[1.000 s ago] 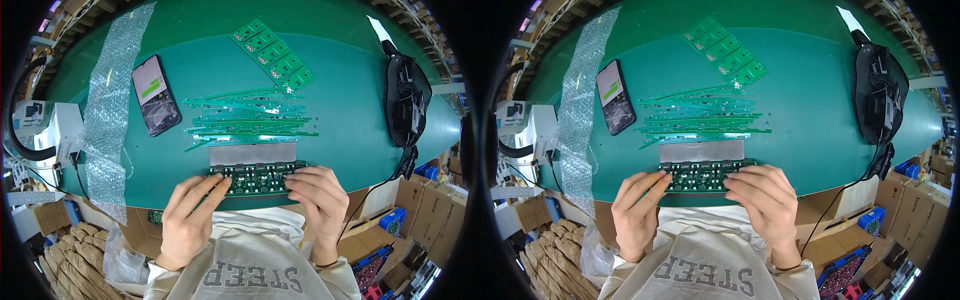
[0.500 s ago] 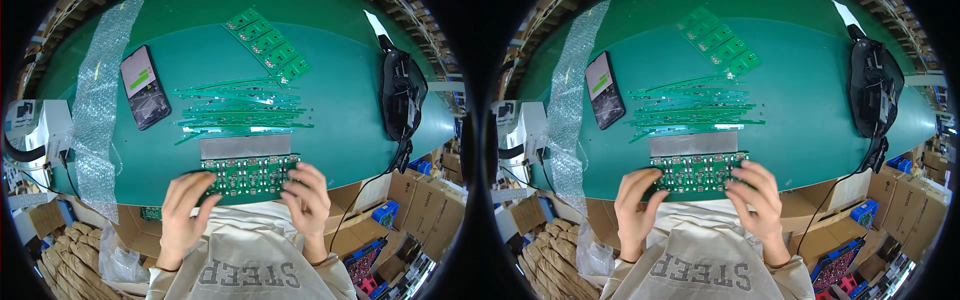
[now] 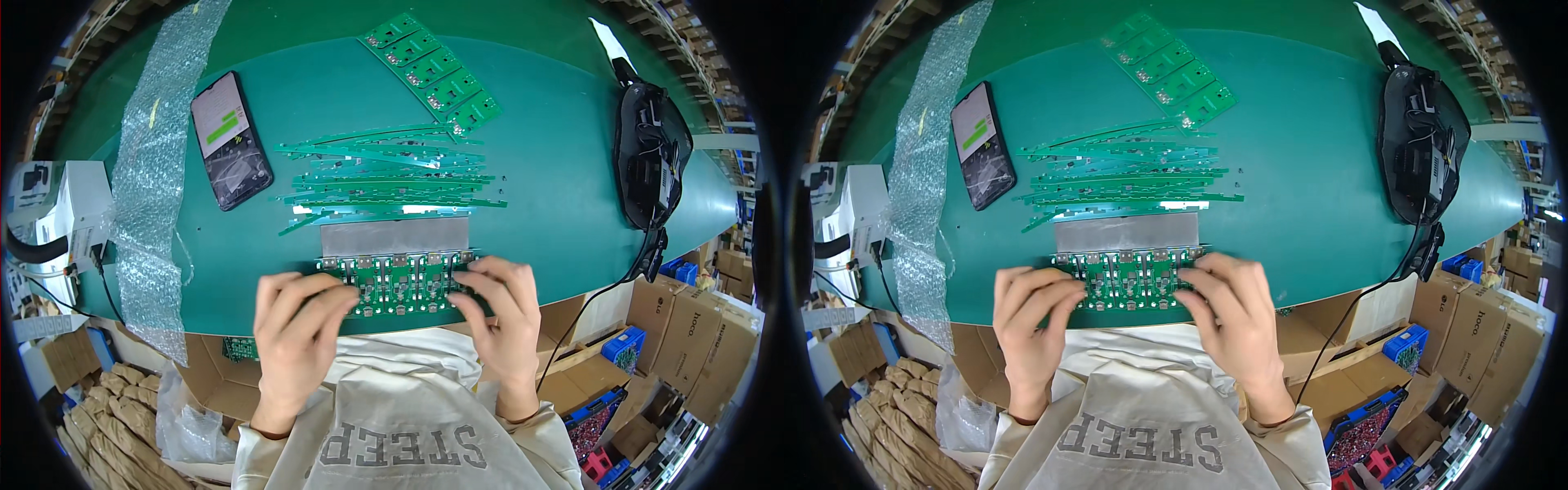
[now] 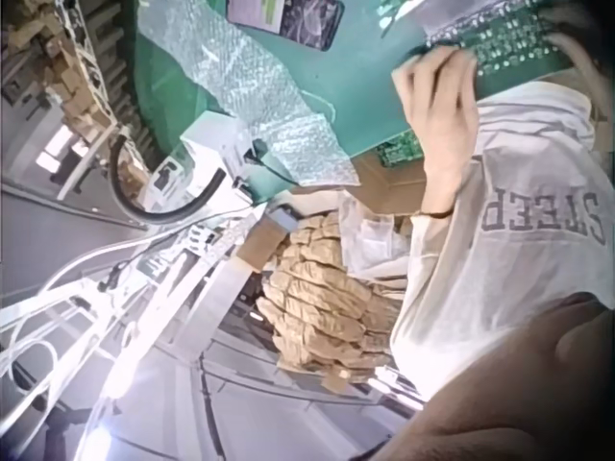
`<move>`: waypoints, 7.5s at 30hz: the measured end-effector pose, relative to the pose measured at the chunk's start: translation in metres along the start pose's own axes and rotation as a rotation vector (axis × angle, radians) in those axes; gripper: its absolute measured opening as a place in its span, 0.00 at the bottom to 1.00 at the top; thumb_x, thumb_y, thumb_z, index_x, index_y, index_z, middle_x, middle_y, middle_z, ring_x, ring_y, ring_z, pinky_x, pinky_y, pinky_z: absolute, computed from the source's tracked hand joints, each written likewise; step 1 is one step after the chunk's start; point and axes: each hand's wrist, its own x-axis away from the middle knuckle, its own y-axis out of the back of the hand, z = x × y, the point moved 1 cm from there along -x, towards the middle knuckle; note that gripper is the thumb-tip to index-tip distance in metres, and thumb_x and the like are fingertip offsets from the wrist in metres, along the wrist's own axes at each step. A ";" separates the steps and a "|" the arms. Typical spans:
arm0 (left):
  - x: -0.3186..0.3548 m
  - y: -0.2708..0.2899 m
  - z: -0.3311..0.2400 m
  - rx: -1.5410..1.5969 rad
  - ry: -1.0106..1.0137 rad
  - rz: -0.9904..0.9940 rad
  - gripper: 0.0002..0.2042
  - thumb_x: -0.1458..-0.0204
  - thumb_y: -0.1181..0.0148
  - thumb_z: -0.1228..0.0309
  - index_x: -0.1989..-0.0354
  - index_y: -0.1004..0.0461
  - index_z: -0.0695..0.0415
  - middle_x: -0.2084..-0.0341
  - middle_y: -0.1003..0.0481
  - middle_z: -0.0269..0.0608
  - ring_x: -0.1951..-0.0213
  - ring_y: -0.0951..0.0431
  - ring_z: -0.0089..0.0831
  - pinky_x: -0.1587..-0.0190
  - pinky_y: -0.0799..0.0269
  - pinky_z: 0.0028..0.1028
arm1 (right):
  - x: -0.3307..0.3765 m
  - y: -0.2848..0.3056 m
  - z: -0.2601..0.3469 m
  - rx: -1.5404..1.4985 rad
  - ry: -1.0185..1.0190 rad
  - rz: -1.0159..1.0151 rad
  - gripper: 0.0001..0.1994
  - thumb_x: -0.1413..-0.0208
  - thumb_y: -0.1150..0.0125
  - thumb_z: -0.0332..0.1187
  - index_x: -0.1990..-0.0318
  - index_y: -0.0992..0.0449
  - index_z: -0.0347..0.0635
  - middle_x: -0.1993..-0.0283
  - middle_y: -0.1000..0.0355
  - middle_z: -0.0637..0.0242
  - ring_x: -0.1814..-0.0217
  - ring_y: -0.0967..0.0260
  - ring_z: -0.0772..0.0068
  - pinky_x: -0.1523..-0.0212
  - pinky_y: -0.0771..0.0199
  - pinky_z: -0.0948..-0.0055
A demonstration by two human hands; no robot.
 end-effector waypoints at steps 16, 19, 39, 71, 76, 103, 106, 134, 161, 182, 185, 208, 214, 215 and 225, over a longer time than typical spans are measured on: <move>-0.006 -0.018 -0.001 0.144 0.113 -0.067 0.06 0.44 0.34 0.83 0.60 0.21 0.62 0.61 0.22 0.42 0.61 0.23 0.42 0.58 0.26 0.34 | -0.010 -0.025 0.023 0.005 0.178 0.234 0.15 0.52 0.35 0.20 0.54 0.20 0.37 0.54 0.26 0.58 0.57 0.25 0.56 0.56 0.21 0.61; -0.026 -0.020 0.010 0.140 0.102 -0.114 0.05 0.43 0.35 0.83 0.60 0.22 0.64 0.63 0.21 0.42 0.63 0.23 0.39 0.60 0.26 0.31 | -0.014 -0.023 0.026 0.072 0.181 0.264 0.13 0.51 0.35 0.21 0.55 0.21 0.36 0.54 0.26 0.58 0.56 0.25 0.56 0.56 0.21 0.61; -0.048 -0.016 0.018 0.085 0.077 -0.080 0.10 0.44 0.31 0.80 0.54 0.15 0.59 0.61 0.21 0.42 0.62 0.21 0.35 0.59 0.24 0.31 | -0.074 -0.017 0.009 0.031 0.148 -0.075 0.07 0.46 0.27 0.26 0.60 0.16 0.37 0.59 0.21 0.60 0.60 0.22 0.55 0.59 0.21 0.61; -0.005 0.016 0.011 0.187 0.435 0.111 0.17 0.45 0.28 0.77 0.46 0.20 0.60 0.59 0.21 0.43 0.66 0.20 0.31 0.59 0.23 0.30 | -0.004 0.021 -0.005 -0.155 -0.439 0.073 0.21 0.49 0.23 0.24 0.47 0.20 0.37 0.50 0.23 0.60 0.59 0.26 0.65 0.58 0.24 0.70; 0.008 0.001 0.000 0.336 0.584 0.058 0.22 0.50 0.29 0.88 0.44 0.22 0.65 0.58 0.24 0.41 0.63 0.22 0.23 0.56 0.23 0.25 | 0.005 0.003 0.009 -0.164 -0.436 0.054 0.29 0.52 0.21 0.25 0.40 0.23 0.38 0.50 0.26 0.60 0.60 0.29 0.67 0.59 0.24 0.69; -0.060 0.004 -0.003 0.210 -0.103 0.043 0.14 0.50 0.31 0.75 0.54 0.19 0.63 0.57 0.23 0.48 0.54 0.22 0.46 0.49 0.26 0.37 | -0.056 0.004 0.019 0.071 0.188 0.079 0.27 0.47 0.24 0.35 0.38 0.22 0.43 0.44 0.26 0.59 0.41 0.30 0.51 0.42 0.30 0.56; -0.070 -0.016 0.015 0.064 -0.245 0.121 0.04 0.48 0.33 0.77 0.65 0.19 0.64 0.68 0.26 0.44 0.64 0.25 0.44 0.60 0.27 0.37 | -0.060 -0.024 0.019 0.252 0.252 0.069 0.23 0.46 0.26 0.42 0.44 0.20 0.45 0.53 0.28 0.64 0.52 0.33 0.58 0.52 0.31 0.59; -0.046 -0.029 -0.026 0.587 0.377 -0.349 0.10 0.26 0.50 0.71 0.60 0.29 0.62 0.75 0.35 0.27 0.72 0.38 0.14 0.68 0.43 0.19 | -0.035 -0.039 0.027 -1.838 -0.626 0.048 0.13 0.32 0.46 0.41 0.56 0.31 0.38 0.53 0.27 0.56 0.46 0.27 0.65 0.44 0.27 0.64; -0.027 -0.005 0.016 -0.056 -0.016 0.061 0.11 0.50 0.27 0.75 0.58 0.16 0.52 0.58 0.22 0.37 0.52 0.28 0.43 0.46 0.30 0.39 | 0.288 0.018 -0.187 -2.086 -0.820 -0.623 0.22 0.36 0.47 0.25 0.35 0.31 0.43 0.43 0.31 0.55 0.54 0.28 0.67 0.79 0.28 0.82; -0.057 -0.023 0.025 0.024 -0.046 -0.047 0.07 0.50 0.27 0.78 0.62 0.14 0.58 0.62 0.17 0.39 0.56 0.23 0.39 0.52 0.26 0.35 | 0.111 0.072 -0.053 -0.450 -0.640 0.224 0.09 0.38 0.37 0.29 0.55 0.17 0.33 0.56 0.18 0.53 0.57 0.19 0.57 0.52 0.21 0.63; -0.059 -0.025 0.023 0.059 -0.041 -0.084 0.08 0.50 0.27 0.79 0.62 0.14 0.58 0.61 0.16 0.39 0.56 0.23 0.39 0.51 0.25 0.35 | 0.017 0.069 -0.015 -0.311 -0.216 -0.070 0.05 0.42 0.33 0.24 0.60 0.20 0.33 0.59 0.20 0.59 0.61 0.25 0.65 0.56 0.25 0.66; -0.031 0.020 0.021 0.177 -0.108 -0.126 0.24 0.48 0.27 0.76 0.41 0.22 0.65 0.43 0.22 0.52 0.45 0.22 0.45 0.41 0.27 0.40 | -0.067 0.026 0.001 -0.222 0.031 0.122 0.06 0.46 0.31 0.20 0.60 0.18 0.33 0.59 0.19 0.57 0.56 0.21 0.55 0.52 0.22 0.64; -0.026 0.001 0.019 0.319 0.049 -0.112 0.12 0.51 0.32 0.87 0.58 0.15 0.63 0.65 0.15 0.43 0.63 0.17 0.37 0.57 0.21 0.32 | -0.045 0.010 0.001 -0.157 0.011 0.054 0.08 0.47 0.31 0.18 0.59 0.18 0.34 0.59 0.20 0.56 0.58 0.23 0.53 0.55 0.23 0.62; -0.027 0.002 0.022 0.301 0.039 -0.100 0.13 0.50 0.33 0.87 0.57 0.15 0.62 0.64 0.15 0.43 0.63 0.17 0.38 0.58 0.21 0.32 | -0.046 0.008 -0.001 -0.156 0.018 0.060 0.09 0.47 0.31 0.18 0.58 0.18 0.34 0.59 0.20 0.57 0.58 0.23 0.53 0.55 0.23 0.61; 0.006 0.012 0.017 0.272 -0.077 -0.026 0.17 0.61 0.22 0.78 0.58 0.12 0.61 0.58 0.14 0.43 0.48 0.15 0.45 0.48 0.14 0.37 | 0.000 0.005 -0.016 -0.059 0.228 0.077 0.20 0.56 0.28 0.29 0.51 0.14 0.41 0.47 0.21 0.56 0.43 0.24 0.49 0.44 0.21 0.52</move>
